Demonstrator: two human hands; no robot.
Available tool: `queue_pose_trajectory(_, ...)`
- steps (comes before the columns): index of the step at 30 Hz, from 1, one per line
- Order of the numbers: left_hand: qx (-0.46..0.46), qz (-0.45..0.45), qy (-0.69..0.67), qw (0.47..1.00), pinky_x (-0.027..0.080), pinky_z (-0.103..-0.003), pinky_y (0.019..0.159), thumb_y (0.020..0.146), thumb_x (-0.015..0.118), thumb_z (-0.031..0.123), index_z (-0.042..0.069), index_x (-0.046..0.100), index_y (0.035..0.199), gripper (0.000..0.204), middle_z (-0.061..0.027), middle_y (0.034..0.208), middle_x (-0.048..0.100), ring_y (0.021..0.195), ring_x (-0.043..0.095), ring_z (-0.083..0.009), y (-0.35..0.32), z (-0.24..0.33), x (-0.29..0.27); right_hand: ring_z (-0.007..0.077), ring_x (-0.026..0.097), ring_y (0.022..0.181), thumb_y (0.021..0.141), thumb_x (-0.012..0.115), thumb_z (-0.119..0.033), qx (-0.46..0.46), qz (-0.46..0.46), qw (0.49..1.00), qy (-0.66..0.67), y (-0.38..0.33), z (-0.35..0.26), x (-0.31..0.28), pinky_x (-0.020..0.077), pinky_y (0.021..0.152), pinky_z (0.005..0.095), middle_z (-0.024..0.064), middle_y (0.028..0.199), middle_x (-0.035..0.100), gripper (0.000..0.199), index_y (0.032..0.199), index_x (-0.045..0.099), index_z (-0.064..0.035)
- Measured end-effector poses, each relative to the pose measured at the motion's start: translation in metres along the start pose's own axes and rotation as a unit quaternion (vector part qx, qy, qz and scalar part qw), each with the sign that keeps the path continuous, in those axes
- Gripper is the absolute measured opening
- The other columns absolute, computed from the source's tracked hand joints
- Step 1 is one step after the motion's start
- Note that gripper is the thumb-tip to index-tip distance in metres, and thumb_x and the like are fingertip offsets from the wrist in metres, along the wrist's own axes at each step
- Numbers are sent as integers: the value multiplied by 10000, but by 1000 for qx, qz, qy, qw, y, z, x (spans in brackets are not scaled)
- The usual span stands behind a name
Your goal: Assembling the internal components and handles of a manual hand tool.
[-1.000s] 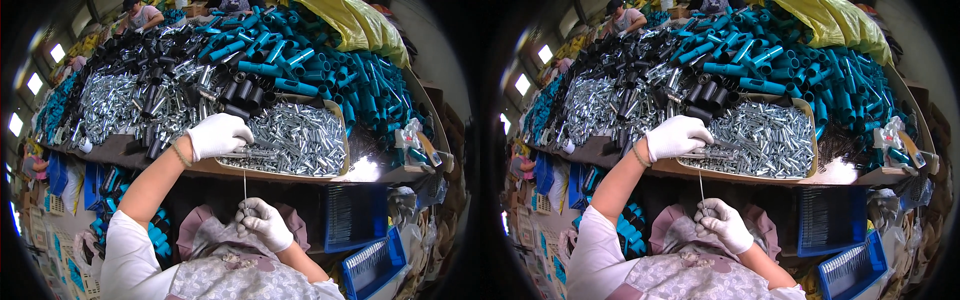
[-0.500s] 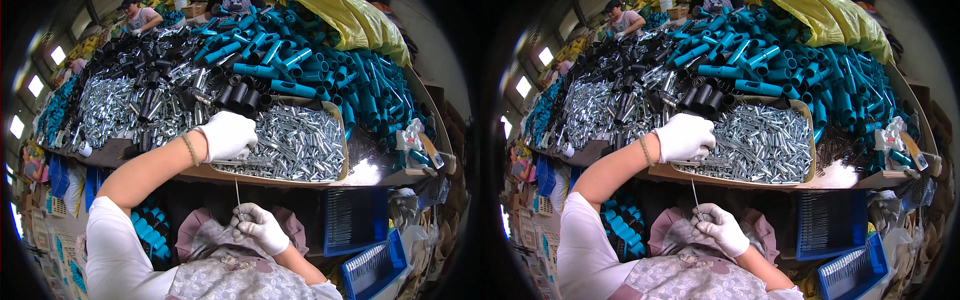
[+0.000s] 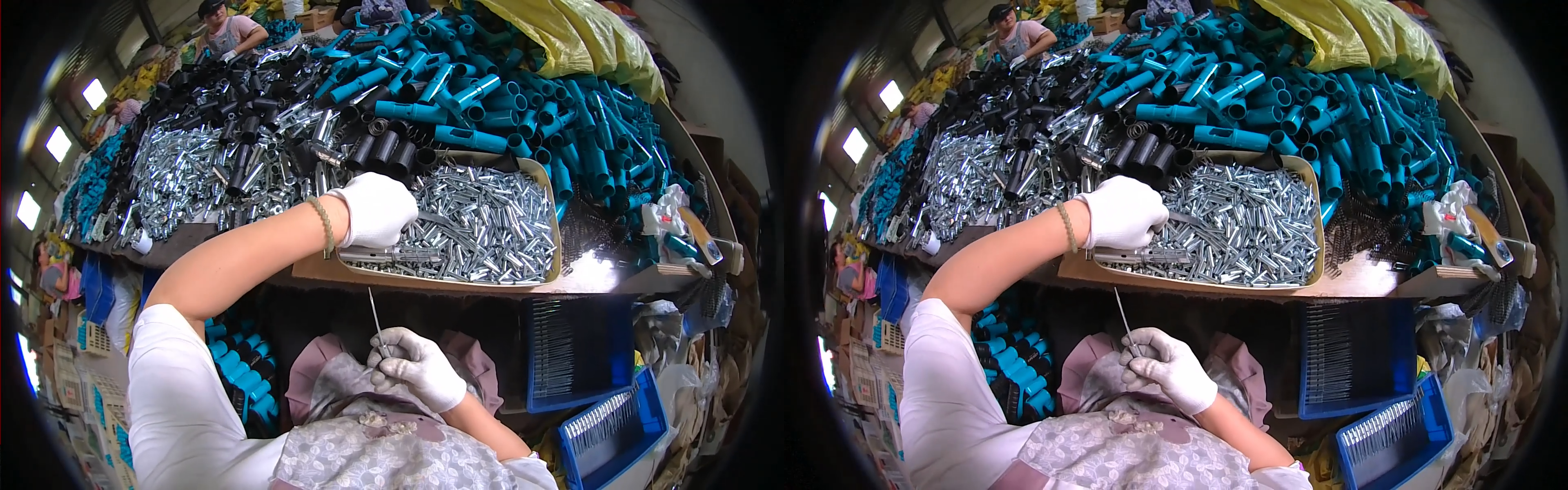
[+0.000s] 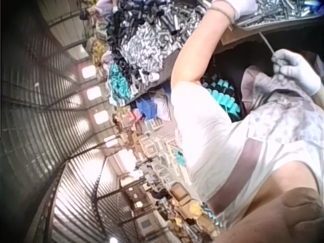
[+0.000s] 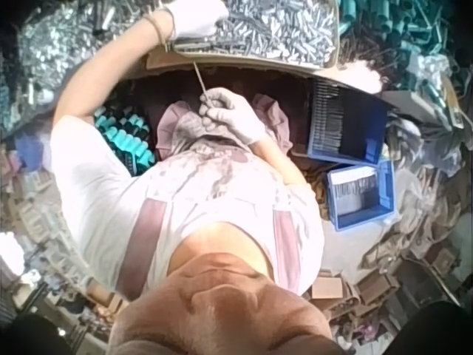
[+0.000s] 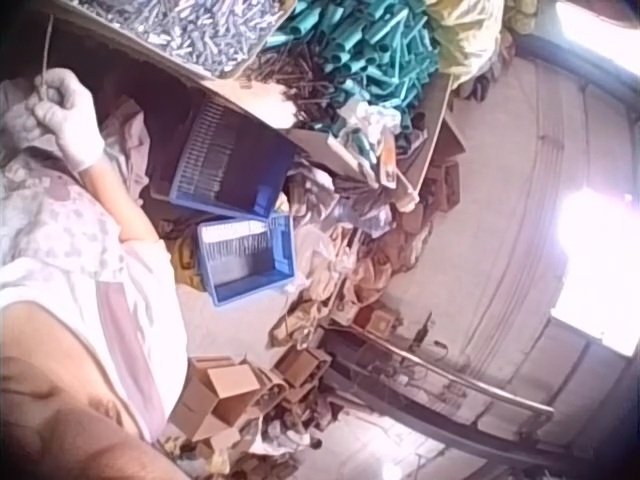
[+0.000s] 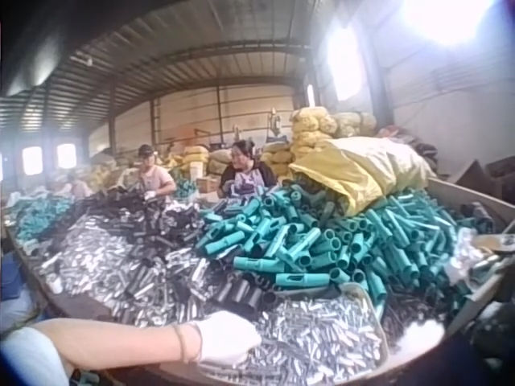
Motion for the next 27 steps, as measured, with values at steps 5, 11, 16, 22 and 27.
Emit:
queue_pose_trajectory(5,-18,115,-148,982,549,-425,743,806,658,247,106,774,864,191,-103,811,713,808,693,-317,-18,-22,-6,173,677,870,946,514,62,-14,18,1000,-7,-6,-5,1,587,782,276,131,1072,624,356,1301,498,48)
queue_pose_trajectory(11,-154,245,-528,798,526,-255,687,807,734,87,-25,742,950,182,-70,825,734,736,653,-94,-89,-48,-11,219,704,870,913,682,-53,-63,56,996,12,-8,-14,-14,601,721,300,142,1038,656,437,1303,497,18)
queue_pose_trajectory(16,-210,174,-678,682,520,-238,716,804,725,-18,-44,726,912,112,-44,848,708,774,638,-83,-149,21,31,198,713,838,917,645,16,-58,63,996,9,-7,-15,-10,600,681,268,140,1045,658,453,1340,482,25)
queue_pose_trajectory(22,-304,194,-782,508,463,-196,621,853,688,-13,-59,720,946,108,-68,901,700,699,607,-73,-189,63,105,180,706,847,914,633,44,-23,54,998,-22,4,0,6,605,690,263,132,1059,653,427,1319,500,29)
queue_pose_trajectory(27,-307,198,-831,418,502,-196,613,872,672,-24,-33,702,966,98,-75,893,718,689,631,-71,-193,77,116,170,699,853,914,619,59,-2,68,996,-52,2,1,14,608,719,271,123,1076,648,409,1306,503,38)
Point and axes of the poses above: each hand's wrist, its own y-axis towards the middle knuckle, its own x-axis out of the palm, z = x × y, the point moved 9 cm from there along y, towards the middle knuckle
